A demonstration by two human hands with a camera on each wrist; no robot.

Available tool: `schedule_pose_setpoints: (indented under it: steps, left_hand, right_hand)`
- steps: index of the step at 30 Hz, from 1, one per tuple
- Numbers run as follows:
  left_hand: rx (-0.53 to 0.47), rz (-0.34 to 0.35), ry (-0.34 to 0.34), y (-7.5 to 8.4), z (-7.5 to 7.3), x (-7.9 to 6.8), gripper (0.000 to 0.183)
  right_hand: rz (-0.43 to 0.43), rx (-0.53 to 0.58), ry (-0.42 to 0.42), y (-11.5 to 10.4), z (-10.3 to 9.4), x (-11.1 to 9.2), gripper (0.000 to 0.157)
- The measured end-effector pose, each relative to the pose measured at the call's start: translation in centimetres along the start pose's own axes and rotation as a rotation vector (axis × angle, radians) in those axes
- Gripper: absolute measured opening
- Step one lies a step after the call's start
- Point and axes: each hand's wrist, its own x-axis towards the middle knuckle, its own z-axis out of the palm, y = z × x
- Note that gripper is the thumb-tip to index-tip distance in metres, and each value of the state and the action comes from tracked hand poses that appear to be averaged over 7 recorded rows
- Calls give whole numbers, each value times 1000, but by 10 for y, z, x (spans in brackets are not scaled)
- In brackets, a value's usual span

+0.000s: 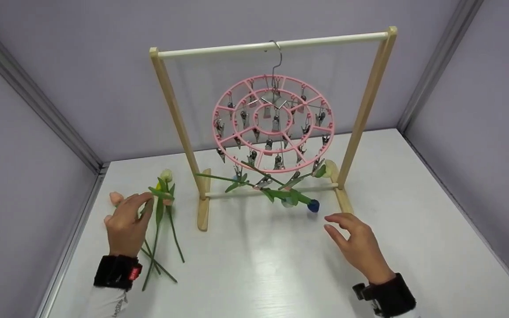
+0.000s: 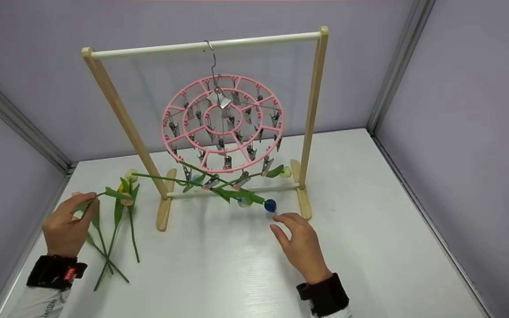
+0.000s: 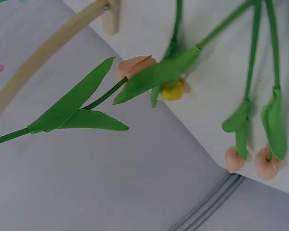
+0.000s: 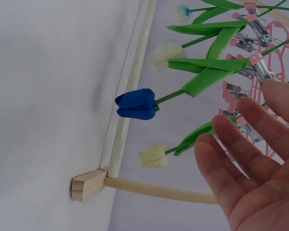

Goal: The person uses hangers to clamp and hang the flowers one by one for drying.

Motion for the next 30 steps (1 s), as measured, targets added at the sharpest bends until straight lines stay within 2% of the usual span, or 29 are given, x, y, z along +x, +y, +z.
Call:
schedule_pose_setpoints:
  steps: [3,7,9,12,17,21,30]
  left_hand:
    - [-5,-97,69,17,-5,6,24]
    - [-82,-239,131,40,-13,13,17]
    - [-121,-271,149,52,-18,16,16]
    - [-175,-252,163,69,-24,18,18]
    - [-219,-152,136,101,-25,15,23]
    - [-217,-114,90,127,-21,7,25]
    - [-274,-92,-24,188,1,-10,38]
  right_hand:
    - [-32,19,9,0,-3,2,20]
    - [-47,47,-1,0,-7,4,19]
    - [-47,60,-10,0,-9,5,19]
    - [-61,76,-17,-2,-12,6,20]
    - [-127,109,-24,-6,-18,9,19]
    - [-174,128,-38,-8,-23,10,19]
    - [-218,179,-94,-8,-32,13,18]
